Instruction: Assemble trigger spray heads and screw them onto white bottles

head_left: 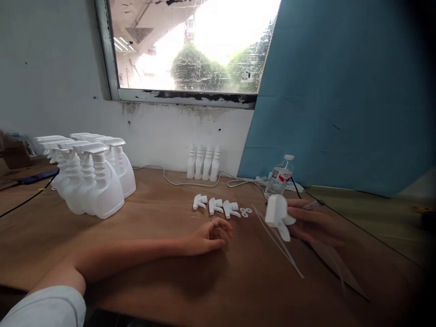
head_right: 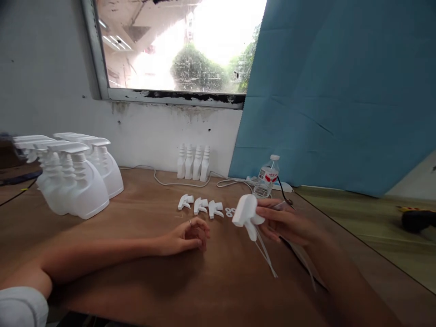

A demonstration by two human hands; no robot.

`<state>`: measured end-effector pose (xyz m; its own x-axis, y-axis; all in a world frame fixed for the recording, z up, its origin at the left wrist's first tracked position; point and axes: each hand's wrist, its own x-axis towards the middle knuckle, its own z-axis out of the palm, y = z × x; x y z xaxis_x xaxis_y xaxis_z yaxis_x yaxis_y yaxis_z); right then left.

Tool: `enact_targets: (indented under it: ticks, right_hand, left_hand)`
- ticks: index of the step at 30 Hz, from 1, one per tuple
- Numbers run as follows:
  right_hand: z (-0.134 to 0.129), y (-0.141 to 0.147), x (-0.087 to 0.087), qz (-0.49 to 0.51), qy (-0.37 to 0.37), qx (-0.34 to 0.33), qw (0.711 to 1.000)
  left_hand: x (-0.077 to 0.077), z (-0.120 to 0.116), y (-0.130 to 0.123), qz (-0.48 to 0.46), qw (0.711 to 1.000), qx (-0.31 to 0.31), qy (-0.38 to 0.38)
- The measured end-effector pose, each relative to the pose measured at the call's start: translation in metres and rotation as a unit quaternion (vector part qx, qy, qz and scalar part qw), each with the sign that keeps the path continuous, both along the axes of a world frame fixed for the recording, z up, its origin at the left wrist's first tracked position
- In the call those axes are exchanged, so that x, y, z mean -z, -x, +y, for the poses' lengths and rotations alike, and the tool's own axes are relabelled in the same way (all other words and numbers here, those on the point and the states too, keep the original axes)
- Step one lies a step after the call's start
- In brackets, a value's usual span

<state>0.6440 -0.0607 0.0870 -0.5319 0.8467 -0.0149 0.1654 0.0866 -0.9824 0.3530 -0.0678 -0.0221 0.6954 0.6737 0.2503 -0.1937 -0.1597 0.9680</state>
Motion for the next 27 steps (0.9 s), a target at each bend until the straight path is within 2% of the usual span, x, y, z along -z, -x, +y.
enact_targets:
  ticks: [5,7,10,14,20,24,27]
  right_hand:
    - [-0.012,0.048,0.016,-0.106,-0.021,-0.038,0.993]
    - [-0.015,0.067,0.029,-0.108,-0.014,-0.049,0.993]
    - [-0.017,0.084,0.049,-0.111,-0.002,-0.046,0.993]
    - [-0.018,0.088,0.062,-0.171,-0.058,-0.012,0.984]
    - [-0.03,0.089,0.064,-0.245,-0.248,0.044,0.936]
    - [-0.037,0.092,0.068,-0.268,-0.305,0.043,0.913]
    - [-0.036,0.092,0.071,-0.262,-0.308,0.044,0.914]
  left_hand:
    - [-0.001,0.007,0.0,-0.067,0.994,0.019,0.082]
    - [-0.001,0.006,0.0,-0.054,0.993,0.024,0.101]
    - [0.001,0.003,0.0,-0.016,0.994,-0.003,0.11]
    - [0.003,0.003,-0.001,-0.006,0.99,-0.05,0.13]
    - [0.002,0.004,0.0,-0.019,0.989,-0.038,0.143]
    - [0.0,0.002,0.001,0.009,0.991,-0.027,0.13]
    - [-0.002,0.0,0.001,0.032,0.991,-0.038,0.127]
